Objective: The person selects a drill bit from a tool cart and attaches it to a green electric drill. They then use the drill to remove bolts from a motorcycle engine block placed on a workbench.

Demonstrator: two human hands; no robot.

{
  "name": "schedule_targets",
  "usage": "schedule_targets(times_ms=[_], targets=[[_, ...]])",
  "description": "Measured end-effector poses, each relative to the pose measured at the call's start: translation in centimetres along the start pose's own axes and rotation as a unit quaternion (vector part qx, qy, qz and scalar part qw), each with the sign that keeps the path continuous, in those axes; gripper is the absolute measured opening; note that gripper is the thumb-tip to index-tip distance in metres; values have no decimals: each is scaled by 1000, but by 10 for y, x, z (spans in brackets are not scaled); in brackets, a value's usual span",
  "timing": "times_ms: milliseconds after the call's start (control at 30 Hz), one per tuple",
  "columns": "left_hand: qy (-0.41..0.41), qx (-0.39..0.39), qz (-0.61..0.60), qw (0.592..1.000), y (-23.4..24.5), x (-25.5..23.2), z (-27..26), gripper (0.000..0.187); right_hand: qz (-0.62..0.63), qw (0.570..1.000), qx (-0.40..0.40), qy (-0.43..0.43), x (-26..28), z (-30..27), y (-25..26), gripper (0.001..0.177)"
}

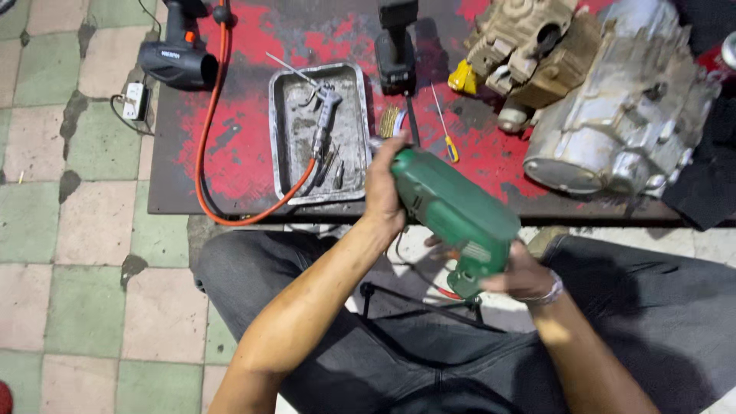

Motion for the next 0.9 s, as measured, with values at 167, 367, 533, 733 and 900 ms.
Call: schedule_targets(times_ms=[167,367,533,733,900], targets=[[-37,-38,-84,995,4,-20,6,28,-69,993,-94,-1,-32,2,18,51],[-54,5,-71,996,12,-20,7,22,-4,997,-69,-20,-33,8,4,56],[-45,51,-63,996,0,-21,-1,21,-2,999,-29,-24,-32,4,1,60],[-14,126,-106,986,-15,-33,-3,26,58,988,-135,-45,-52,3,20,52],[0,147,-113,983,-17,-27,5,30,142,988,-58,2,-52,5,6,46]])
Point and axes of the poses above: each hand's wrist, its own z-axis towards the middle knuckle, its own y-axis out of the back of the hand, x = y × z, the point moved 5 cm from there along z, towards the middle knuckle, and after that the axes turned 11 degrees about y, right-handed, at the moved point
